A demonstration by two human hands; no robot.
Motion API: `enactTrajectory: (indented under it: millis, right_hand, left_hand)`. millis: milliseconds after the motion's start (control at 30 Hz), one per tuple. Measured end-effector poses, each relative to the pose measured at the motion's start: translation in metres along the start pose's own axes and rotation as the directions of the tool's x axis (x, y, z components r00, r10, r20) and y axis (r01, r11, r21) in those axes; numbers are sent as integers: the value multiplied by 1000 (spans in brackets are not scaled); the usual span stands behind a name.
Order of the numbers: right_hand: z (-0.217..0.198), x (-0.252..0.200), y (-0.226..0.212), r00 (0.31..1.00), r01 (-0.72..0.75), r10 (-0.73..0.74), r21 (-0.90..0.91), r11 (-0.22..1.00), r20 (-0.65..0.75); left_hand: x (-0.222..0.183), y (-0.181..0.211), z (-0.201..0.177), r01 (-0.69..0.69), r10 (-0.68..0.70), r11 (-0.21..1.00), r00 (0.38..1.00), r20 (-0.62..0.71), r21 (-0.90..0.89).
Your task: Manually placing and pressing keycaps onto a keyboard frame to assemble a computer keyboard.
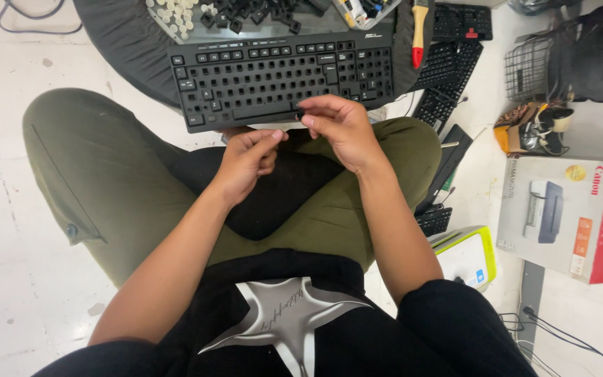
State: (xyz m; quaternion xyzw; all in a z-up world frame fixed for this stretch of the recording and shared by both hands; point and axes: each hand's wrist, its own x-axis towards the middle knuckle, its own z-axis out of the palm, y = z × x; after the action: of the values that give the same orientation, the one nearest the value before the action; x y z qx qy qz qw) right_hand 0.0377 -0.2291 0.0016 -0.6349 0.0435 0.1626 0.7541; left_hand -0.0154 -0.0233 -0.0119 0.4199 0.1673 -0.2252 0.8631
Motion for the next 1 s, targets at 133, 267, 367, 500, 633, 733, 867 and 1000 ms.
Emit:
enactTrajectory:
  millis: [133,267,367,500,633,733,867,1000]
  right_hand:
    - [-31,10,-17,987,108,-145,-406,908,-63]
    - [-56,19,-48,937,252,-342,-817,519,72]
    - [-71,30,-54,917,322,-310,-923,210,250]
    - [-76,36,-46,939,305,-194,-947,97,282]
    - [-69,38,-43,948,290,-158,-955,68,277]
    - [-61,37,-47,945,303,-142,-952,49,294]
    - [-56,39,-48,945,303,-132,-953,-6,301]
    - [-55,39,-46,947,297,-117,-955,-27,298]
  left_hand:
    - [2,6,-1,26,-24,999,997,-74,35]
    - [2,6,-8,54,-42,996,983,-180,64]
    - [2,9,-5,69,-55,995,979,-195,67]
    - [-1,13,-2,77,-63,995,979,-196,69]
    - [-3,15,-4,75,-61,995,978,-200,62]
    - [-2,15,-3,70,-59,996,983,-172,56]
    - [-2,14,-4,76,-67,996,985,-159,50]
    - [-2,16,-7,66,-58,997,987,-151,49]
